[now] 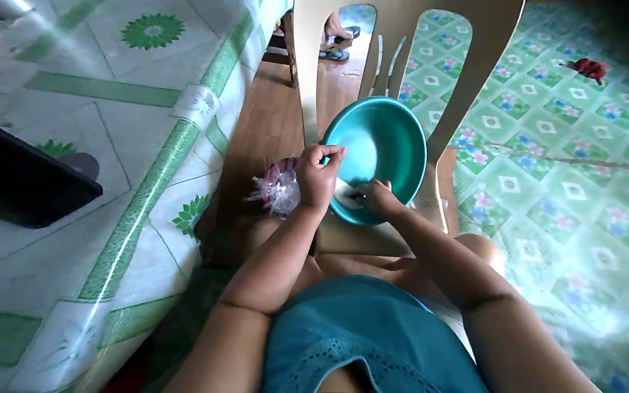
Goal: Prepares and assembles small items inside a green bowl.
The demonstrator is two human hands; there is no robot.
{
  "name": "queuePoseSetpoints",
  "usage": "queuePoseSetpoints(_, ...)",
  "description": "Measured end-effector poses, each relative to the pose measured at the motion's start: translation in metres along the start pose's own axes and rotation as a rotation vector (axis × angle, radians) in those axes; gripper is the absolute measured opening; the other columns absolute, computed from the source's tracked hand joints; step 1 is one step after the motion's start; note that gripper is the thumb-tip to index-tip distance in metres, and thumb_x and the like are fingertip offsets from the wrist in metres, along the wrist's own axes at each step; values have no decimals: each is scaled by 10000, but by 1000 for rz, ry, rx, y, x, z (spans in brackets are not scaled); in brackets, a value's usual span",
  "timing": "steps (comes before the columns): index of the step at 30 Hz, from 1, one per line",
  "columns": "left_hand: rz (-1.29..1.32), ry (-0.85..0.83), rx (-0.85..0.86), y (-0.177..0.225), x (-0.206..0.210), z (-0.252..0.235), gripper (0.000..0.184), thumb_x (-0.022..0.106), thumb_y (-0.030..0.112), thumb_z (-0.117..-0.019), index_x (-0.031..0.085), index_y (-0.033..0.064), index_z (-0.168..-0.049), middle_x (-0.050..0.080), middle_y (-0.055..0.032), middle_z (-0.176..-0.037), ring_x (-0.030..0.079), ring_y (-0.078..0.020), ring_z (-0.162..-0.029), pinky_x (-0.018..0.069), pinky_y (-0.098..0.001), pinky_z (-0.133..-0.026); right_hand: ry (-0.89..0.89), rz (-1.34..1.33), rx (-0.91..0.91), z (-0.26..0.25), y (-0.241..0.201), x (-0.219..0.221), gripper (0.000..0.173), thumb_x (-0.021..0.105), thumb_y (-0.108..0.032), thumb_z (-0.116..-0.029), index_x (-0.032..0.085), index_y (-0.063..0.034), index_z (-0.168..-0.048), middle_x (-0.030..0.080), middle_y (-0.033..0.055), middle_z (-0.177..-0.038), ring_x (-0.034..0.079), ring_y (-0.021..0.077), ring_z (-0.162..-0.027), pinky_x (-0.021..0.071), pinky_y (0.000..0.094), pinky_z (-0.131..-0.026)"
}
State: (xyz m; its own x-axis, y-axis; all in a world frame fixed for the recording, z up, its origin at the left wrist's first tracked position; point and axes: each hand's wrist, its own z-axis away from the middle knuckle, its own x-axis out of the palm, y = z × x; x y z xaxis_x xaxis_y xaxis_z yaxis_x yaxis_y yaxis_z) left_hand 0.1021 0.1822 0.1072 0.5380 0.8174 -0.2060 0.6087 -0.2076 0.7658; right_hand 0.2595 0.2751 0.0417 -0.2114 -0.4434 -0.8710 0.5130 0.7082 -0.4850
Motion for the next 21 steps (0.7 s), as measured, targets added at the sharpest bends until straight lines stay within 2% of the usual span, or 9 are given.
queuePoseSetpoints(4,-43,-17,-114,-18,-9,-2,213,784,230,-907,757,36,-991,730,-81,-957,683,-136,-940,555,-306,-880,-15,-139,29,-12,-16,-5,233,611,-183,-1020,733,-100,-1200,723,116,-1169,606,344,-1197,347,659,-1076)
queuePoseSetpoints(8,2,-39,-344,-44,-12,-7,228,773,244,-920,752,56,-1046,723,-66,-1017,674,-128,-971,548,-332,-910,20,-119,-18,-18,-16,-20,226,608,-190,-1024,735,-123,-1200,720,98,-1193,607,329,-1221,362,664,-1077)
queuePoseSetpoints(11,-46,-82,-427,-49,-12,-14,249,762,263,-934,742,56,-1070,724,-77,-1056,678,-156,-1005,546,-377,-936,94,-100,-41,-17,-8,-35,204,632,-186,-1010,753,-142,-1167,733,78,-1151,629,308,-1181,383,659,-1061)
queuePoseSetpoints(14,-117,-140,-339,-39,-7,-32,281,746,308,-949,747,54,-1069,707,-124,-1187,623,-252,-1206,463,-453,-1087,26,-67,23,-7,-15,-74,232,596,-177,-1039,731,-118,-1218,712,97,-1210,601,312,-1232,346,631,-1110)
queuePoseSetpoints(17,-130,-165,-182,-12,8,-71,220,757,273,-932,770,73,-1025,739,-89,-1065,673,-210,-1098,503,-423,-1042,105,-37,8,1,-11,-99,198,619,-155,-1023,746,-99,-1165,723,107,-1136,627,313,-1163,372,632,-1085)
queuePoseSetpoints(19,-61,-185,-129,14,20,-97,234,757,263,-929,759,62,-1050,729,-100,-1080,682,-202,-1070,539,-400,-986,112,-26,7,10,-11,-118,211,610,-142,-1031,736,-86,-1190,716,120,-1162,616,328,-1188,355,645,-1098)
queuePoseSetpoints(21,39,-163,-6,33,34,-117,245,767,237,-922,736,28,-1046,735,-115,-1086,690,-202,-1074,552,-384,-979,128,-4,5,16,-7,-133,210,610,-138,-1029,736,-85,-1189,720,122,-1159,620,334,-1187,359,651,-1094)
